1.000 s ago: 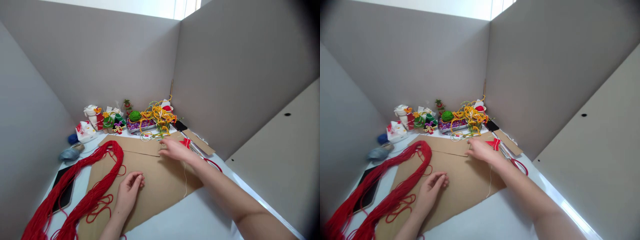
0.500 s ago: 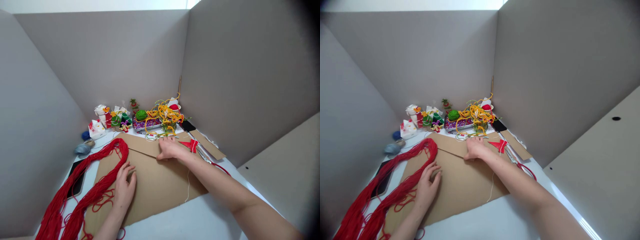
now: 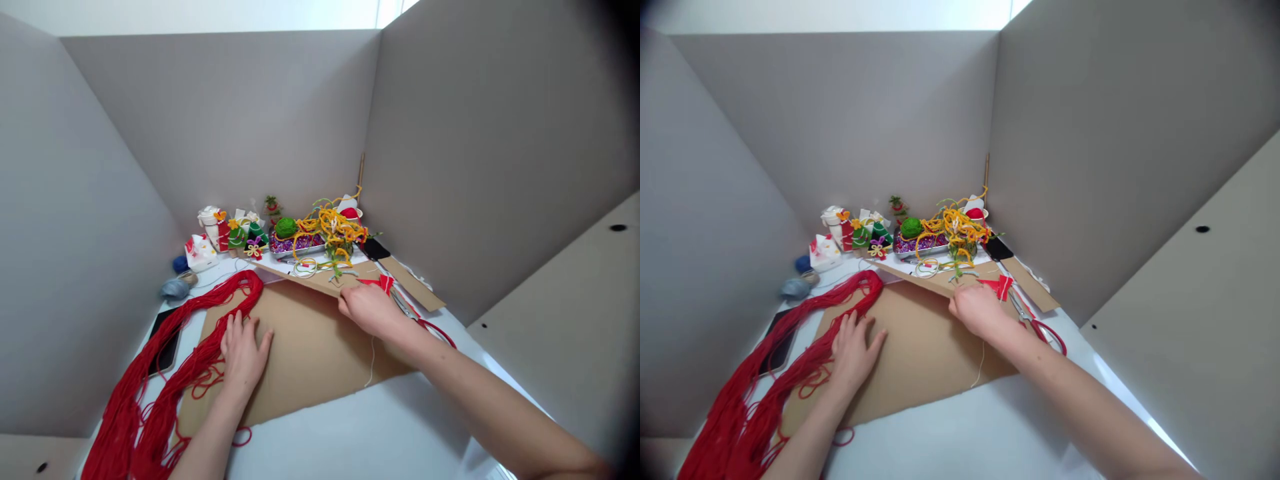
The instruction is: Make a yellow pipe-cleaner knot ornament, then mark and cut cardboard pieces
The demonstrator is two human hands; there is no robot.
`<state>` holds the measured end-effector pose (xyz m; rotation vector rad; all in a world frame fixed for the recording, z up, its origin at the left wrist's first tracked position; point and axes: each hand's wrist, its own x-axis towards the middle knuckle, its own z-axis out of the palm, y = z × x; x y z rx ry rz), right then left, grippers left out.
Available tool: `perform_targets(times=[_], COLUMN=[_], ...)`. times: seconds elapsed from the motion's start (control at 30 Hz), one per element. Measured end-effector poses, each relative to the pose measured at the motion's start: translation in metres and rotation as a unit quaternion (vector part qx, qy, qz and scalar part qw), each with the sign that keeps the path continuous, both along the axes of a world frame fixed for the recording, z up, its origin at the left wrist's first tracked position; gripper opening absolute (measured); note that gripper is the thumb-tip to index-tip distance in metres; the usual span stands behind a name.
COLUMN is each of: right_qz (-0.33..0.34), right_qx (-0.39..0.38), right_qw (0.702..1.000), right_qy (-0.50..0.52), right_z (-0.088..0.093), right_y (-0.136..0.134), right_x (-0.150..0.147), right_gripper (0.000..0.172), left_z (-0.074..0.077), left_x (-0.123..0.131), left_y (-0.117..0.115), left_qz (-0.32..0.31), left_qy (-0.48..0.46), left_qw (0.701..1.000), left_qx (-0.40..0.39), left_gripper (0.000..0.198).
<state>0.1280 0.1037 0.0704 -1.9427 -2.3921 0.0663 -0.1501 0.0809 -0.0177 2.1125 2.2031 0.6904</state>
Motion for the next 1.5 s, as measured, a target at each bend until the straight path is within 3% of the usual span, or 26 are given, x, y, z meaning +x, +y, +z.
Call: perform_targets(times=[0.2, 0.27, 0.33, 0.4, 0.47, 0.53, 0.57, 0.6, 0.7, 0.73, 0.8, 0.87, 1.0, 1.07, 1.2, 1.27, 1.4, 1.5], right_qz=[-0.062, -0.071, -0.057, -0.021, 0.031, 0.095, 0.121, 0.147, 0.229, 0.247, 0.268, 0.234, 0.063, 0.022, 0.026, 0.040, 0.026, 0.023], right_qx=[0.083, 0.105, 0.153, 0.178, 0.186, 0.181, 0.174, 0.156, 0.097, 0.077, 0.041, 0.018, 0.009, 0.029, 0.106, 0.107, 0.028, 0.032], right_qw=[0.995, 0.992, 0.987, 0.984, 0.982, 0.979, 0.977, 0.976, 0.963, 0.957, 0.942, 0.930, 0.930, 0.921, 0.888, 0.874, 0.879, 0.884], right_qy=[-0.013, -0.013, -0.007, 0.006, 0.018, 0.029, 0.036, 0.048, 0.105, 0.130, 0.199, 0.284, 0.363, 0.387, 0.447, 0.473, 0.474, 0.466], right_z=[0.019, 0.024, 0.025, 0.020, 0.008, -0.007, -0.015, -0.022, -0.034, -0.034, -0.030, -0.023, -0.021, -0.027, -0.045, -0.053, -0.065, -0.069], right_y=[-0.020, -0.035, -0.056, -0.082, -0.107, -0.129, -0.137, -0.142, -0.144, -0.140, -0.126, -0.107, -0.065, -0.048, -0.030, -0.029, -0.032, -0.035], right_x=[0.005, 0.008, 0.007, 0.000, -0.013, -0.030, -0.039, -0.046, -0.061, -0.061, -0.057, -0.047, -0.022, -0.014, -0.008, -0.009, -0.010, -0.011], right_gripper=[0.023, 0.021, 0.023, 0.026, 0.024, 0.020, 0.018, 0.018, 0.045, 0.047, 0.032, 0.019, 0.039, 0.041, 0.020, 0.014, 0.024, 0.026], left_z=[0.007, 0.014, 0.022, 0.028, 0.031, 0.032, 0.032, 0.031, 0.028, 0.027, 0.026, 0.026, 0.027, 0.027, 0.025, 0.024, 0.022, 0.022], left_x=[0.000, 0.005, 0.012, 0.020, 0.028, 0.032, 0.034, 0.034, 0.033, 0.032, 0.030, 0.028, 0.025, 0.025, 0.022, 0.020, 0.018, 0.018], left_y=[-0.003, -0.007, -0.011, -0.016, -0.019, -0.022, -0.022, -0.023, -0.023, -0.023, -0.022, -0.022, -0.021, -0.021, -0.020, -0.020, -0.020, -0.020], left_qz=[-0.003, -0.033, -0.078, -0.115, -0.122, -0.105, -0.087, -0.070, -0.030, -0.025, -0.027, -0.033, -0.043, -0.046, -0.066, -0.079, -0.101, -0.106], left_qy=[-0.027, -0.102, -0.238, -0.431, -0.613, -0.712, -0.730, -0.735, -0.729, -0.730, -0.736, -0.740, -0.746, -0.751, -0.759, -0.759, -0.762, -0.765], left_qw=[0.999, 0.992, 0.966, 0.895, 0.772, 0.671, 0.648, 0.640, 0.648, 0.649, 0.644, 0.636, 0.617, 0.607, 0.581, 0.572, 0.554, 0.544], left_qx=[0.027, 0.067, 0.068, -0.013, -0.113, -0.179, -0.198, -0.213, -0.217, -0.211, -0.206, -0.217, -0.246, -0.257, -0.287, -0.301, -0.319, -0.328], left_gripper=[0.040, 0.035, 0.035, 0.041, 0.050, 0.052, 0.050, 0.046, 0.039, 0.040, 0.043, 0.045, 0.044, 0.045, 0.044, 0.040, 0.035, 0.035])
